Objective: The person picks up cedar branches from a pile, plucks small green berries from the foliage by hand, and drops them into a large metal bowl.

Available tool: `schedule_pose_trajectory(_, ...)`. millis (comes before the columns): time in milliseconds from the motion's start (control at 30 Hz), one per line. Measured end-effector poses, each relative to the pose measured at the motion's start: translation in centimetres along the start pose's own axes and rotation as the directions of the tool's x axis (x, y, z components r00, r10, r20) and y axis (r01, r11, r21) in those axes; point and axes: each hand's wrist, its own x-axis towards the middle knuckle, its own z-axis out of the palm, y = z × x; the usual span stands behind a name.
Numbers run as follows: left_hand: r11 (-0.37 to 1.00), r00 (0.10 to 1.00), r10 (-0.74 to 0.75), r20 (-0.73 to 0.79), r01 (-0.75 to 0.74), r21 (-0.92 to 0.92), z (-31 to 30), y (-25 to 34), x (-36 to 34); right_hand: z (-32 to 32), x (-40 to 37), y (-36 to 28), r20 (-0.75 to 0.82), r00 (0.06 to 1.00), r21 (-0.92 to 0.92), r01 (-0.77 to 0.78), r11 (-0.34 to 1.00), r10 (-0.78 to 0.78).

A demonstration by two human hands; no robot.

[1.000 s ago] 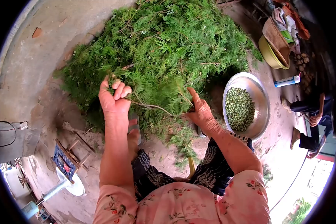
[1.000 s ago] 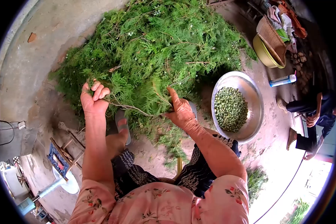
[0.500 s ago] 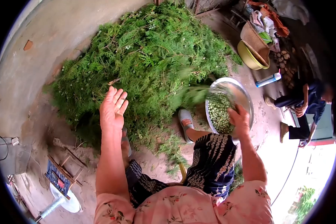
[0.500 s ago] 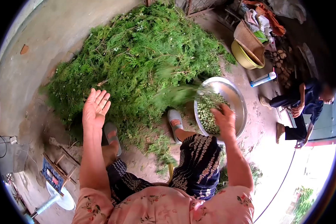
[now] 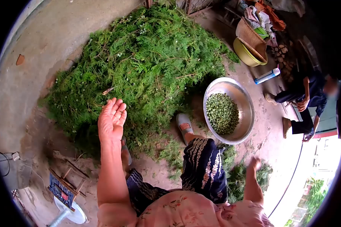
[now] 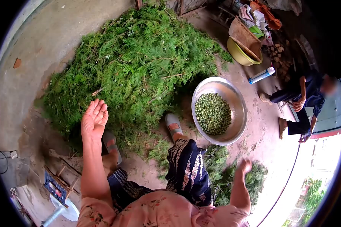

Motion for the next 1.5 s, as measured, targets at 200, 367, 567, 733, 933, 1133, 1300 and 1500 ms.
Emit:
schedule_pose_trajectory(200, 0.999, 1.0, -0.001, 0.027, 0.0, 0.043, 0.4, -1.0, 0.1, 22.3, -16.7, -27.7, 0.871, 0.484, 0.376, -0.552, 0.745, -0.081)
schedule_pose_trajectory(367, 0.996, 0.999, -0.004, -0.032, 0.006, 0.088, 2.1, -1.0, -0.6, 32.9, -24.4, -38.1, 0.956, 0.292, 0.208, -0.671, 0.712, -0.004)
schedule_pose_trajectory(567, 0.986, 0.999, 0.007, 0.041, -0.013, 0.168, 2.8, -1.4, -1.2, 37.7, -26.2, -41.6, 0.93, 0.367, 0.307, -0.795, 0.522, 0.012)
schedule_pose_trajectory(733, 0.986, 0.999, 0.001, 0.037, -0.007, 0.168, 2.6, -1.3, -1.3, 34.9, -25.7, -41.7, 0.932, 0.358, 0.33, -0.777, 0.536, -0.055)
schedule_pose_trajectory(933, 0.982, 0.989, -0.044, 0.142, 0.016, 0.191, 2.2, -2.4, -1.6, 24.0, -29.8, -42.9, 0.922, 0.261, 0.386, -0.595, 0.705, -0.284)
schedule_pose_trajectory(1133, 0.933, 0.985, -0.033, 0.169, -0.031, 0.359, 2.3, -3.8, -2.2, 15.0, -34.9, -43.6, 0.909, 0.027, 0.387, -0.421, 0.821, -0.415)
schedule_pose_trajectory(1300, 0.958, 0.959, 0.21, 0.192, -0.241, 0.155, 1.8, -1.8, -2.0, 12.9, -37.8, -43.1, 0.898, -0.095, 0.397, -0.244, 0.885, -0.429)
schedule_pose_trajectory(1500, 0.93, 0.929, 0.366, 0.048, -0.364, -0.045, 1.2, 0.2, -1.7, 13.2, -39.2, -41.2, 0.703, -0.056, 0.685, 0.322, 0.654, -0.709)
